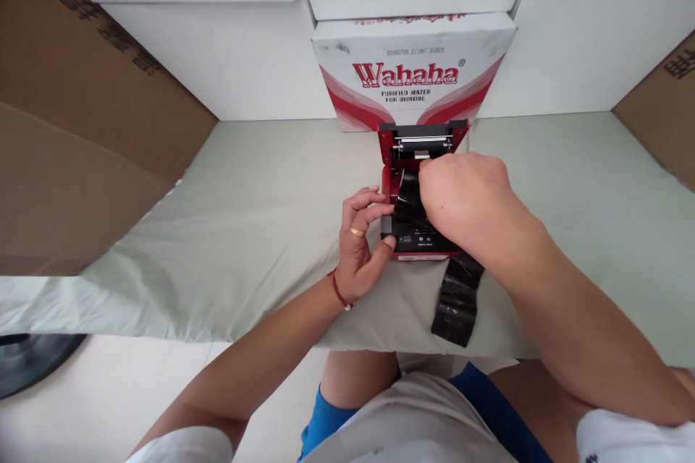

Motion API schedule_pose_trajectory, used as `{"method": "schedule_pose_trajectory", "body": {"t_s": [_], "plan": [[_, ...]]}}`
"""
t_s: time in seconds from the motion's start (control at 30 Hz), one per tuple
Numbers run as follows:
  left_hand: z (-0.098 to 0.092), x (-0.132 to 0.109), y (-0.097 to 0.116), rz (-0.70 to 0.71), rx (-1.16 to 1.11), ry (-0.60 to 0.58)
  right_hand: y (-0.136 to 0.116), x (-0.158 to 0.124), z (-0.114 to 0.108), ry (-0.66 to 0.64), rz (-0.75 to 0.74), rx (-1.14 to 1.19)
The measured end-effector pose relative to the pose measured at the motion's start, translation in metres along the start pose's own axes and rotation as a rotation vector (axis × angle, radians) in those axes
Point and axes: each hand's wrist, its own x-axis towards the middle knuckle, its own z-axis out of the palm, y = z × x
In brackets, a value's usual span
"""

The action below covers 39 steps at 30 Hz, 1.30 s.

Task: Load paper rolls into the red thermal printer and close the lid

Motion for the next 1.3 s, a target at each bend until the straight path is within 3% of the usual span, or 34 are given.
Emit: {"method": "schedule_pose_trajectory", "body": {"t_s": [0.23,0.37,0.6,0.8,1.0,1.1,1.2,1.27,1.3], "plan": [[0.0,0.001,0.0,0.034,0.033,-0.014,-0.004,0.013,0.002,-0.03,-0.036,0.021],[0.0,0.001,0.001,0.012,0.011,-0.063,0.004,0.018,0.012,-0.014,-0.01,0.013],[0.001,0.002,0.004,0.07,0.052,-0.021,0.023,0.014,0.025,-0.043,0.003,0.107],[-0.002,0.001,0.002,0.071,0.083,-0.058,0.02,0.024,0.035,-0.035,-0.01,0.141],[-0.003,0.002,0.008,0.176,0.207,-0.083,0.024,0.023,0.034,0.001,-0.053,0.201],[0.0,0.002,0.015,0.248,0.346,-0.09,0.035,0.01,0.039,0.165,-0.076,0.516],[0.004,0.002,0.019,0.326,0.396,-0.048,0.048,0.003,0.05,0.598,0.052,0.869],[0.005,0.002,0.02,0.381,0.398,-0.03,0.054,0.007,0.059,0.895,0.127,0.951],[0.005,0.003,0.019,0.399,0.4,-0.028,0.056,0.011,0.063,0.975,0.114,0.963]]}}
